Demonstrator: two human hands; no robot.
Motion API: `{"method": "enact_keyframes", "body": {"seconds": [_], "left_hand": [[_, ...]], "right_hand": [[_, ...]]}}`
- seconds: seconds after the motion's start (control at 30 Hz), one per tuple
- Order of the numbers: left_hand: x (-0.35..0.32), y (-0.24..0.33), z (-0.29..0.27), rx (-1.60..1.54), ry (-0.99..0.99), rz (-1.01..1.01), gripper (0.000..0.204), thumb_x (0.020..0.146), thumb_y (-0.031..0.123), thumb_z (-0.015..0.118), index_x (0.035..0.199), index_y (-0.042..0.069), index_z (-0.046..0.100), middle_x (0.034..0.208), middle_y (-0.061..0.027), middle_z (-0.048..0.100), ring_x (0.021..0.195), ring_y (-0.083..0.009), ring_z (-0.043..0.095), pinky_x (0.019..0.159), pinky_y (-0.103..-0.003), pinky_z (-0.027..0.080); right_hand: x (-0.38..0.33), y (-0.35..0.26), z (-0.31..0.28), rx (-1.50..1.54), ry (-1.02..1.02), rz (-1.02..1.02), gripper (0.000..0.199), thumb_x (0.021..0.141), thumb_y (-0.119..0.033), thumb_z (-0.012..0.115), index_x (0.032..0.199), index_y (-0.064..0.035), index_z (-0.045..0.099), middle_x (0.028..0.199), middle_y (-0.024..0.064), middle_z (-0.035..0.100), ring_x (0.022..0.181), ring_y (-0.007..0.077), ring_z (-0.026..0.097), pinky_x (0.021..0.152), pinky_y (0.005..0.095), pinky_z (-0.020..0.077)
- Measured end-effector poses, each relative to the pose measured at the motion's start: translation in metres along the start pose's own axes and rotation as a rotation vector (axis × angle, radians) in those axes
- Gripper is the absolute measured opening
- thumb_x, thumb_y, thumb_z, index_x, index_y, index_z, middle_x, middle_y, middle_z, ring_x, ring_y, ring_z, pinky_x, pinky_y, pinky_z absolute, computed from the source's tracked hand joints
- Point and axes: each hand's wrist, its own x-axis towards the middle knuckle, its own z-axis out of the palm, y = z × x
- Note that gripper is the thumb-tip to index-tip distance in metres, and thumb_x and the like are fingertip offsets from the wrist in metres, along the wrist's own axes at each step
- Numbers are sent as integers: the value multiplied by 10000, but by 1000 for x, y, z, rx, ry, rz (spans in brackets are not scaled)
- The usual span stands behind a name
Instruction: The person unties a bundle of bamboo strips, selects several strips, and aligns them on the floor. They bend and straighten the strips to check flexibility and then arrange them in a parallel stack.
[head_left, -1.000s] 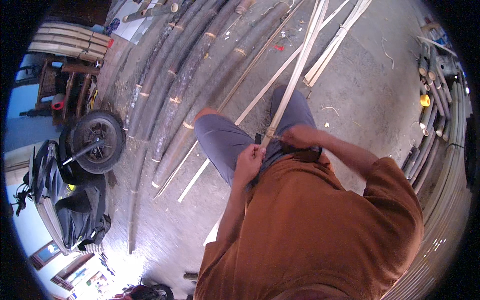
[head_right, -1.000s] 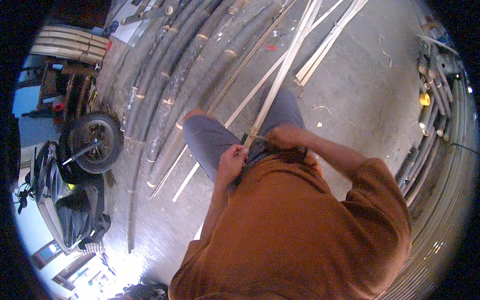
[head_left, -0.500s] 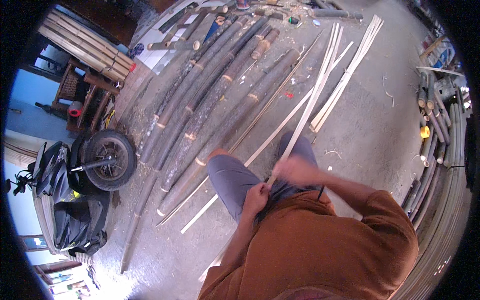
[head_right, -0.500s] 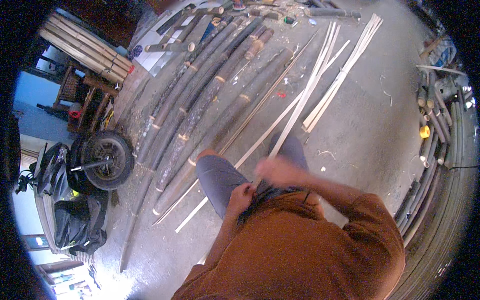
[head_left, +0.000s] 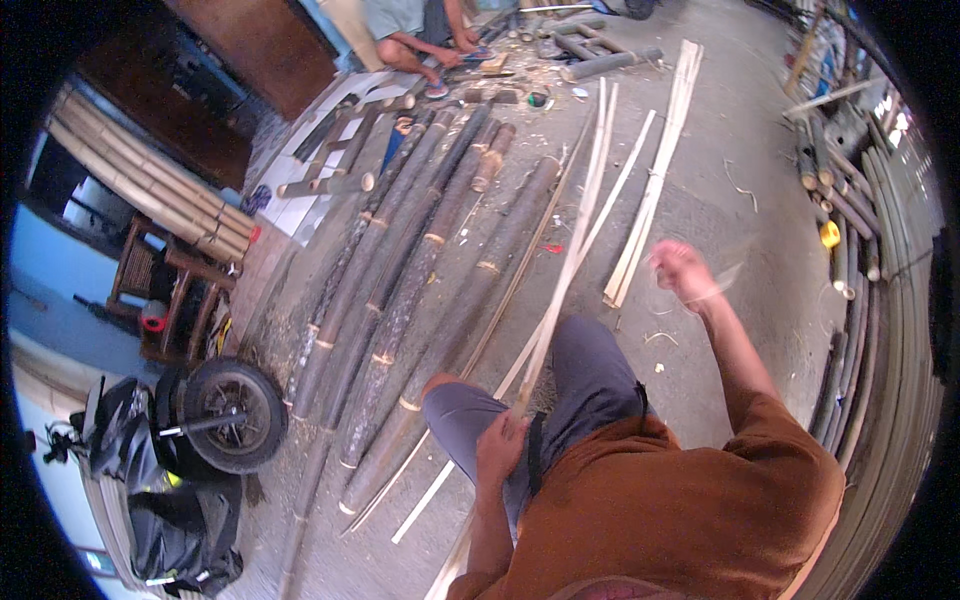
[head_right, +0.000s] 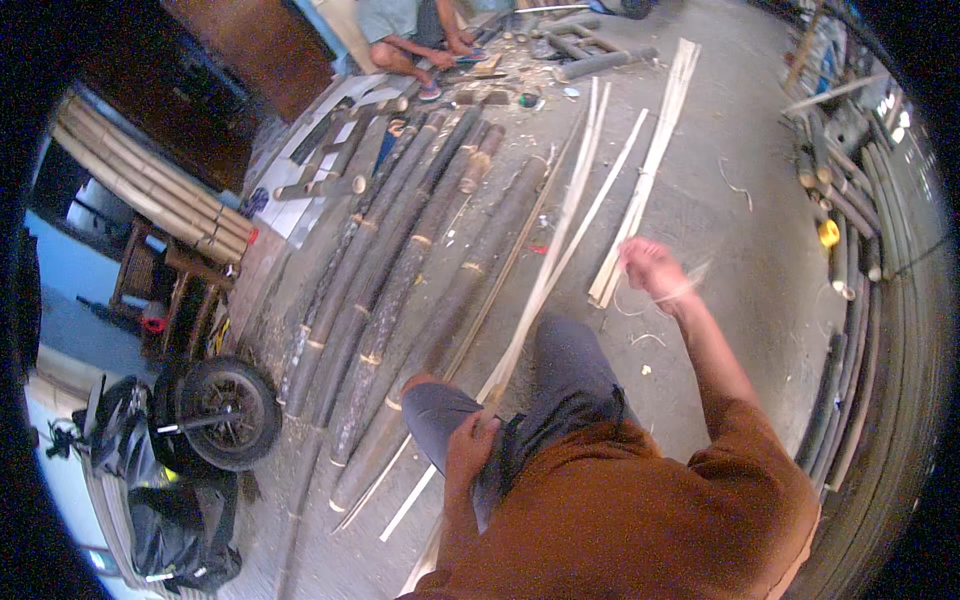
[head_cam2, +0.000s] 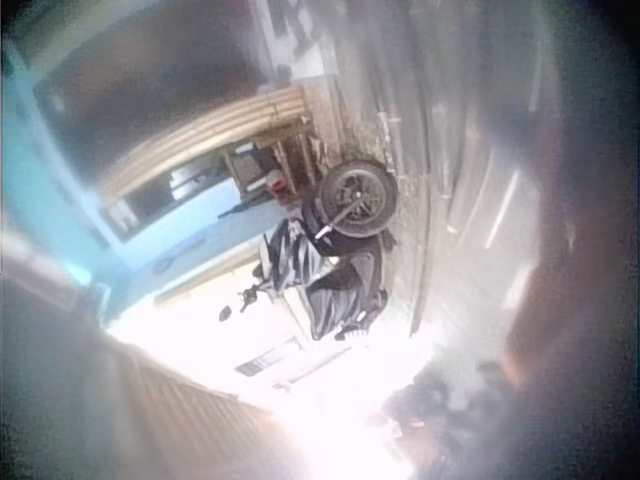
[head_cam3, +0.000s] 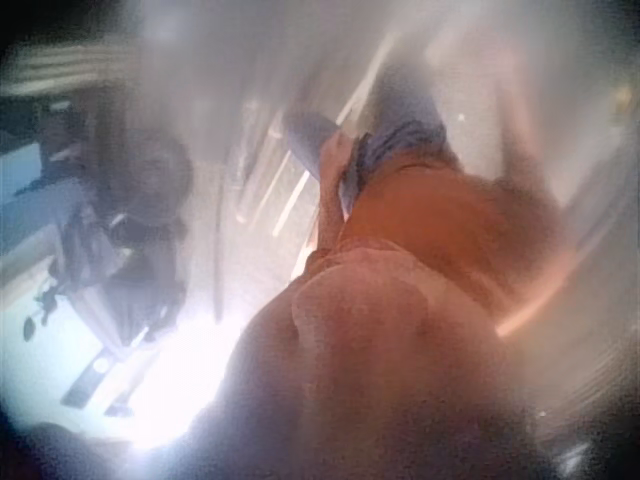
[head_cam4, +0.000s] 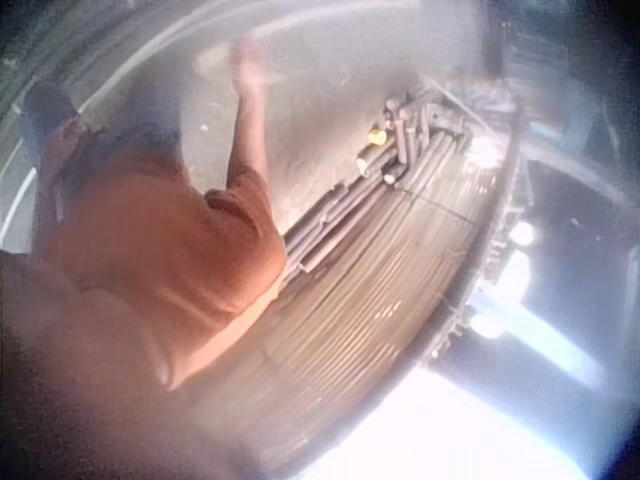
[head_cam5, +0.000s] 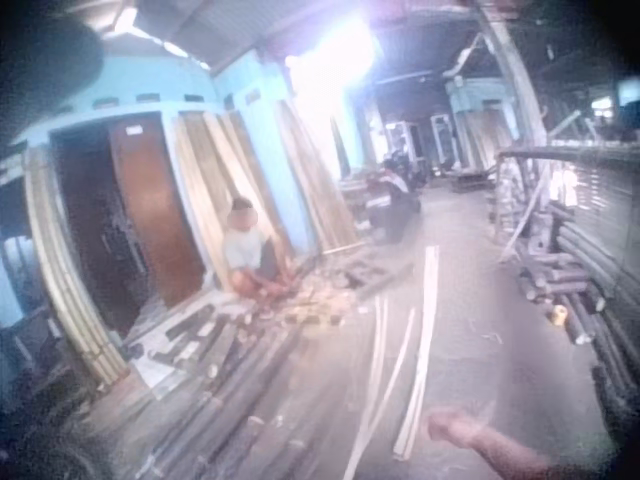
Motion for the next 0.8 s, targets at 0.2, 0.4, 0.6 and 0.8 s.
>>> {"method": "enact_keyframes", "body": {"seconds": [0.2, 0.4, 0.6, 0.8], "left_hand": [[-11, 0, -18, 23, 34, 24, 394, 939, 377, 569, 1113, 28, 627, 920, -217, 678, 928, -385, 653, 796, -421, 494], [-49, -57, -30, -249, -426, -192, 423, 1008, 393, 455, 1044, 9, 629, 716, -114, 644, 622, -233, 620, 565, -333, 482], [-90, -51, -45, -638, -626, -521, 472, 1015, 431, 431, 971, 1, 620, 622, -49, 588, 472, -118, 521, 447, -247, 422], [-113, -66, -39, -622, -593, -596, 539, 995, 495, 440, 953, -4, 640, 677, -70, 626, 568, -150, 599, 543, -267, 492]], "right_hand": [[-46, 118, -2, -1215, -185, 336, 405, 887, -378, 594, 1134, -62, 642, 1085, 175, 651, 1046, 283, 621, 881, 394, 497], [6, 180, 54, -109, 62, 524, 691, 923, -603, 482, 1421, -127, 435, 1244, 181, 576, 1119, 315, 571, 932, 450, 463], [77, 166, 100, 874, 367, 637, 870, 875, -761, 358, 1463, -121, 324, 1334, 200, 468, 1157, 281, 523, 931, 470, 466], [102, 136, 119, 811, 321, 298, 556, 1000, -540, 308, 1211, -61, 492, 872, 135, 648, 719, 222, 640, 679, 369, 541]]}}
